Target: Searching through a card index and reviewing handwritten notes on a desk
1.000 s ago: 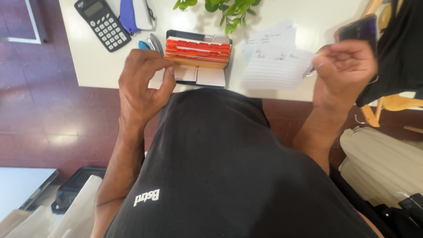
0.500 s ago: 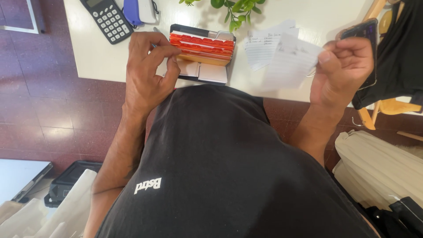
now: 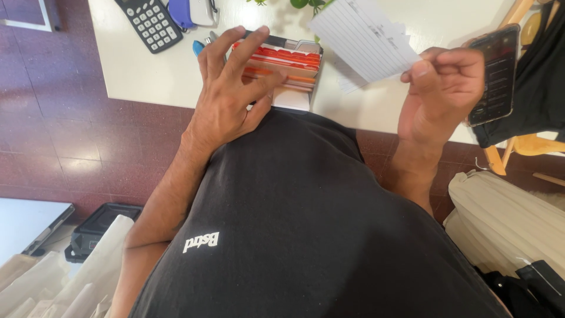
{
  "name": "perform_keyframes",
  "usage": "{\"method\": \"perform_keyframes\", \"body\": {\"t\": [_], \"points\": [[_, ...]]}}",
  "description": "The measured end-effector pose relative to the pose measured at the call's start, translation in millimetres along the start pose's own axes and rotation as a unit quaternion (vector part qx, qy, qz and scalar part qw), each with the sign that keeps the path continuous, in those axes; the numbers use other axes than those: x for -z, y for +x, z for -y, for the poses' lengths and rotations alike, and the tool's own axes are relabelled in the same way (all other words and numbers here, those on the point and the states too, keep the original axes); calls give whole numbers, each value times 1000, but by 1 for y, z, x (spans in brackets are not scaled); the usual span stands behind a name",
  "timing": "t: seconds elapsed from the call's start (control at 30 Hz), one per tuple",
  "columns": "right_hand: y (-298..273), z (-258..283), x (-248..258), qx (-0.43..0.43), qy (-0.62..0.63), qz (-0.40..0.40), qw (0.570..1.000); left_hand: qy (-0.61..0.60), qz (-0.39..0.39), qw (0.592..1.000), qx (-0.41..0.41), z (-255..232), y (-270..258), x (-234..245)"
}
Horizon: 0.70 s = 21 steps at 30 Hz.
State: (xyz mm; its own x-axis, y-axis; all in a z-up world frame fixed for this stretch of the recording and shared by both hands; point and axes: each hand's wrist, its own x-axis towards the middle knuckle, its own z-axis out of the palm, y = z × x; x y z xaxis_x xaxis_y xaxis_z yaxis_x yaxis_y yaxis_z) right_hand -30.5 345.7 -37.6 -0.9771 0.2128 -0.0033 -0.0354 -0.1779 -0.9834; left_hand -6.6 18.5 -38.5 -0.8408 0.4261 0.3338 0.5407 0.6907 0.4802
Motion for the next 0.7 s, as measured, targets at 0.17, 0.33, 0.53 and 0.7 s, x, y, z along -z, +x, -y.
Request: {"method": "perform_keyframes", "body": {"t": [0.17, 0.33, 0.53, 0.7], "points": [[-4, -11, -11, 59, 17, 92, 994, 4, -51, 998, -48, -3, -5, 1], [-14, -11, -34, 54, -7, 145, 988, 7, -73, 996, -54, -7, -11, -2], [-16, -12, -45, 25, -29, 144, 989, -4, -62, 997, -53, -9, -12, -2], [-11, -11, -43, 25, -16, 104, 994, -21, -33, 998, -49, -9, -10, -1]]}}
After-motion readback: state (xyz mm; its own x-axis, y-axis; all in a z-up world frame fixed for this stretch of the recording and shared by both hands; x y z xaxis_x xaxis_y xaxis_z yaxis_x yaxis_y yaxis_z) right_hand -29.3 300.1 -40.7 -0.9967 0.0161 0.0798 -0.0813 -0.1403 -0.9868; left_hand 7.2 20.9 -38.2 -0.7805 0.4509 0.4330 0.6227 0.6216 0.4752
